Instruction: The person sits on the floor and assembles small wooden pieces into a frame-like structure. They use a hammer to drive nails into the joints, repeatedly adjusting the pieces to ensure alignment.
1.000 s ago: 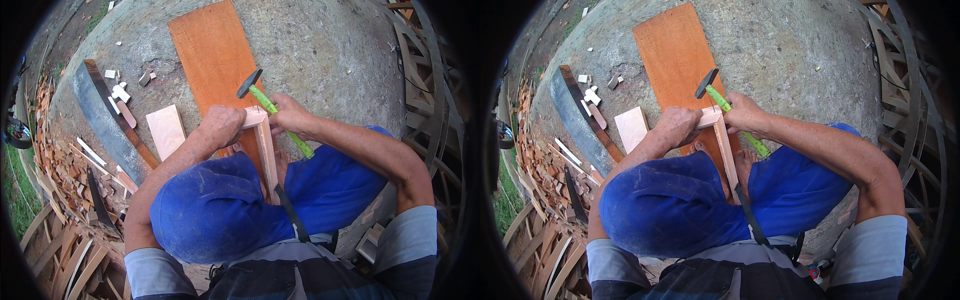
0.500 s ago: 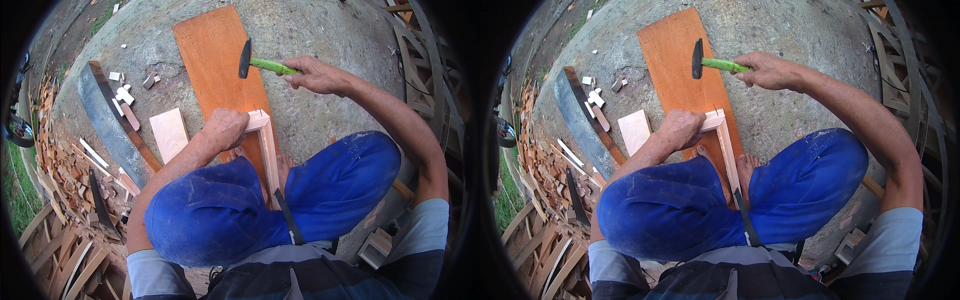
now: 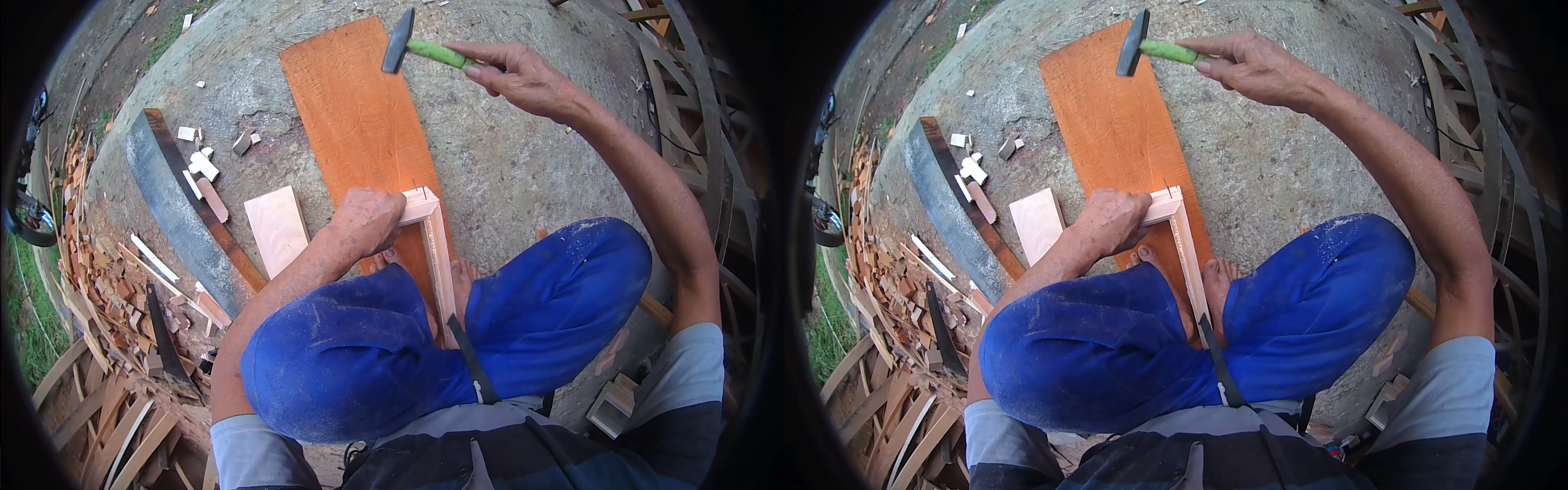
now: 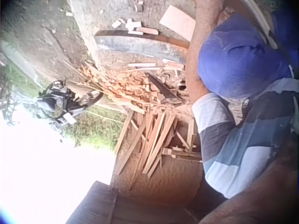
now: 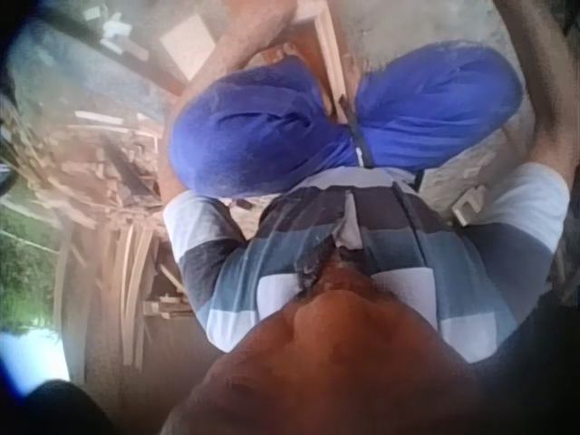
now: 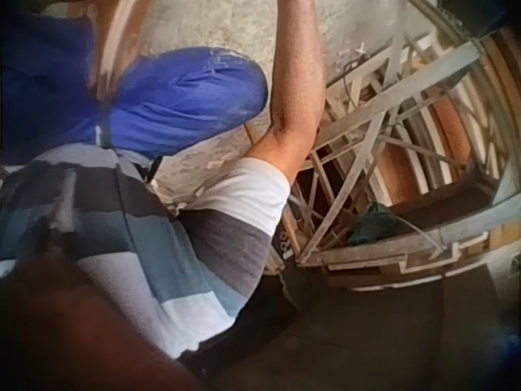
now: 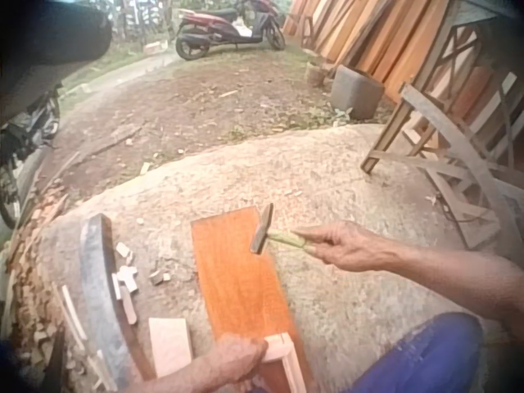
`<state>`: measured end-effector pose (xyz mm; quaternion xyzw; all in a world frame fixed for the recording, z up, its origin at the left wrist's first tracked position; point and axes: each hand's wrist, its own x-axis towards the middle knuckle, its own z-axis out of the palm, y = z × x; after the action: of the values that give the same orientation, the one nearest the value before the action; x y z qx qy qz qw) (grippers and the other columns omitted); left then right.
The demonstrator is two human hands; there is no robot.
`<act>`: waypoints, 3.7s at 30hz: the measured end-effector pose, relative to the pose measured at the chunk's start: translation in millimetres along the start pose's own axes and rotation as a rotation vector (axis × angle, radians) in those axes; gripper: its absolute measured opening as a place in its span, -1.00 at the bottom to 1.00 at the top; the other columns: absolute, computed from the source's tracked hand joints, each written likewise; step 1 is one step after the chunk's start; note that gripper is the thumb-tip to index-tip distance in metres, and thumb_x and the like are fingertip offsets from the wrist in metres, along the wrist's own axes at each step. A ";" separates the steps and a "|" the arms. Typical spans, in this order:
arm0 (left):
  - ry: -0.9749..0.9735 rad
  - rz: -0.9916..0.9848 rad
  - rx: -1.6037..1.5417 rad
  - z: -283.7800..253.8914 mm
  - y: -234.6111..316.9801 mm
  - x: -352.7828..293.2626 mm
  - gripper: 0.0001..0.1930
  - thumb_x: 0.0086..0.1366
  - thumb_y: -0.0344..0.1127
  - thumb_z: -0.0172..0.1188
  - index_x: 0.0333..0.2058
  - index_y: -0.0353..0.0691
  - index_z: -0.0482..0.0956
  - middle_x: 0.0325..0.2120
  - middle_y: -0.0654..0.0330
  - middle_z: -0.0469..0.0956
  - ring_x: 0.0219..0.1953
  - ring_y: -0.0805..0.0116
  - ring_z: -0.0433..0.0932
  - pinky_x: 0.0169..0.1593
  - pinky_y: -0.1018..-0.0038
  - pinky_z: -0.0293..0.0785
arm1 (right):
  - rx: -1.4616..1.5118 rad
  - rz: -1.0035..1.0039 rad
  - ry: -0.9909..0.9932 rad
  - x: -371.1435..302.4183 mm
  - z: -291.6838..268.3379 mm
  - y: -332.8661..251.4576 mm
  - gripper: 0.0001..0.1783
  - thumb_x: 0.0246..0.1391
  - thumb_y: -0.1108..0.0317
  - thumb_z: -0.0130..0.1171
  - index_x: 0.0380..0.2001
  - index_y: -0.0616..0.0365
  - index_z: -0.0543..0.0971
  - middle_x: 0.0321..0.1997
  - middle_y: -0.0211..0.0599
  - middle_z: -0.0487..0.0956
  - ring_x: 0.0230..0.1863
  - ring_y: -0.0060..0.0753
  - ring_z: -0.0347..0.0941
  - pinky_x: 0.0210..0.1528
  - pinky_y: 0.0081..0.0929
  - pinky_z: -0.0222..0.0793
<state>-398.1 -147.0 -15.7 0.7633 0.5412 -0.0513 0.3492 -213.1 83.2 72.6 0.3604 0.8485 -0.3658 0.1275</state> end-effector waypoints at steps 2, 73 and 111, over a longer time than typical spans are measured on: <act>-0.003 -0.009 -0.005 0.2 0.8 -1.1 -0.78 0.22 -0.24 0.33 -0.29 -0.28 0.60 -0.45 -0.03 0.70 -0.32 -0.05 0.74 -0.23 0.10 0.63 | 0.146 0.137 0.211 -6.0 13.1 -2.7 -0.50 0.41 0.29 0.14 0.38 -0.16 0.50 -0.36 -0.45 0.65 -0.43 -0.50 0.48 -0.26 -0.27 0.49; -0.012 -0.055 0.034 8.2 -6.5 -14.7 -0.72 0.23 -0.15 0.36 -0.27 -0.23 0.59 -0.49 -0.03 0.68 -0.34 -0.08 0.72 -0.22 0.06 0.61 | 0.370 0.128 -0.384 -31.6 60.4 -8.8 -0.78 0.42 0.22 0.11 -0.15 0.17 0.51 -0.45 -0.45 0.51 -0.58 -0.56 0.46 -0.57 -0.55 0.43; -0.001 -0.053 0.019 6.4 -17.4 -29.2 -0.76 0.24 -0.18 0.32 -0.30 -0.20 0.51 -0.59 -0.01 0.62 -0.43 -0.06 0.70 -0.29 0.09 0.60 | 1.171 0.785 -0.189 -169.0 146.0 -70.8 -0.21 0.47 0.36 -0.02 0.62 -0.02 -0.09 -0.43 -0.47 0.35 -0.66 -0.67 0.22 -0.74 -0.55 0.26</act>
<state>-423.0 -170.8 -15.5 0.7519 0.5605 -0.0659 0.3407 -150.3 -141.9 89.0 0.6156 0.3051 -0.7185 0.1082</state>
